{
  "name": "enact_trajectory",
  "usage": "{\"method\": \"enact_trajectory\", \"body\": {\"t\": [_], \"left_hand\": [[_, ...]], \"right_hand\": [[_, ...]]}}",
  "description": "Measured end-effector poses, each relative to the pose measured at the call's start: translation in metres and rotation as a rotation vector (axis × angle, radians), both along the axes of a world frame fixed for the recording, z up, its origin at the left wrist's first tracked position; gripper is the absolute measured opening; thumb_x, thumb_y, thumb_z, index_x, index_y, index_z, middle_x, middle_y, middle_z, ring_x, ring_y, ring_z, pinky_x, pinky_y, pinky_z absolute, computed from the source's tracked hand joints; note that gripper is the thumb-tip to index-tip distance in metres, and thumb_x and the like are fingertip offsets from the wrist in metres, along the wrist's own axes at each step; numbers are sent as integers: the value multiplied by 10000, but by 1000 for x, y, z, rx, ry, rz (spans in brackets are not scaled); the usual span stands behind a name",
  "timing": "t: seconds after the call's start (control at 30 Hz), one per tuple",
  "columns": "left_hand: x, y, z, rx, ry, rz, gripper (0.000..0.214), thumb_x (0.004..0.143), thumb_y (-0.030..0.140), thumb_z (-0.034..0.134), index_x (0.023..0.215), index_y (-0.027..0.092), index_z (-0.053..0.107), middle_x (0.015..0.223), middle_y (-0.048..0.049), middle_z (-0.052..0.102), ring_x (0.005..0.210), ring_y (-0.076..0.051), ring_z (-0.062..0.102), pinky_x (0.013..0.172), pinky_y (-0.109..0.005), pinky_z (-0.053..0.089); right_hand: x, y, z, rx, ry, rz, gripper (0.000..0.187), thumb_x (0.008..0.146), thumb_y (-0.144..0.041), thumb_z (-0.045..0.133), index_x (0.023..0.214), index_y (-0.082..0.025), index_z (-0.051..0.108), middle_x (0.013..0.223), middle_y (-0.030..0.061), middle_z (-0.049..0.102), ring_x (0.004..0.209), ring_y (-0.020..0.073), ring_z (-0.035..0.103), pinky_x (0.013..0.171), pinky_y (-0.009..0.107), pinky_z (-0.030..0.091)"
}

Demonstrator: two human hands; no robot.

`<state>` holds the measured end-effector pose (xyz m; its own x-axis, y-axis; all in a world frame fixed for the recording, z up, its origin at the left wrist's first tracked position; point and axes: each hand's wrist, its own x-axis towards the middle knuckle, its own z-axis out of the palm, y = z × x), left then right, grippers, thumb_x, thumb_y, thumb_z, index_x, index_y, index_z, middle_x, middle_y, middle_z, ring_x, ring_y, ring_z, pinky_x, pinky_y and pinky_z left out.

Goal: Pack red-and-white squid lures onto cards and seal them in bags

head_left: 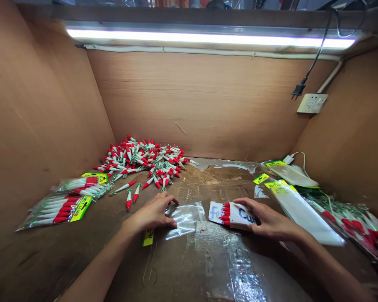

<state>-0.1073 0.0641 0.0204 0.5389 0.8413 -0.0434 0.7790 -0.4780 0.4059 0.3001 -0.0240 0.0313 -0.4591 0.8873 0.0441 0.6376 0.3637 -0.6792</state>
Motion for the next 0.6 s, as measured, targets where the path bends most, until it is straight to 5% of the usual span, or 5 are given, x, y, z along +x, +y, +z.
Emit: {"method": "enact_trajectory", "body": {"t": [0.2, 0.33, 0.43, 0.6], "left_hand": [[-7, 4, 0, 20, -27, 34, 705, 621, 516, 811, 1249, 281, 596, 1157, -66, 588, 1128, -311, 545, 917, -358, 428], [-6, 6, -2, -46, -23, 63, 674, 623, 509, 800, 1217, 253, 610, 1013, -42, 632, 983, -275, 608, 794, -307, 445], [-5, 7, -1, -53, -4, 128, 641, 611, 529, 796, 1163, 247, 635, 979, -35, 641, 933, -263, 622, 738, -285, 434], [-3, 7, 0, -56, -9, 180, 641, 612, 538, 785, 1159, 240, 636, 966, -27, 649, 893, -248, 631, 712, -273, 428]], "right_hand": [[19, 9, -8, 67, -1, -42, 674, 734, -168, 600, 1385, -250, 448, 1302, 71, 580, 1138, 270, 577, 1000, 417, 466], [16, 13, -22, 249, -114, -65, 646, 733, -167, 629, 1361, -246, 502, 1411, 96, 495, 1278, 308, 465, 1093, 488, 358], [-15, 7, -24, 380, -89, -91, 370, 820, -230, 633, 1190, -247, 639, 1329, 100, 555, 1235, 290, 491, 1050, 457, 390], [-97, 1, -27, 221, -12, 4, 111, 888, -257, 617, 974, -227, 678, 911, 32, 684, 849, 182, 627, 774, 296, 488]]}}
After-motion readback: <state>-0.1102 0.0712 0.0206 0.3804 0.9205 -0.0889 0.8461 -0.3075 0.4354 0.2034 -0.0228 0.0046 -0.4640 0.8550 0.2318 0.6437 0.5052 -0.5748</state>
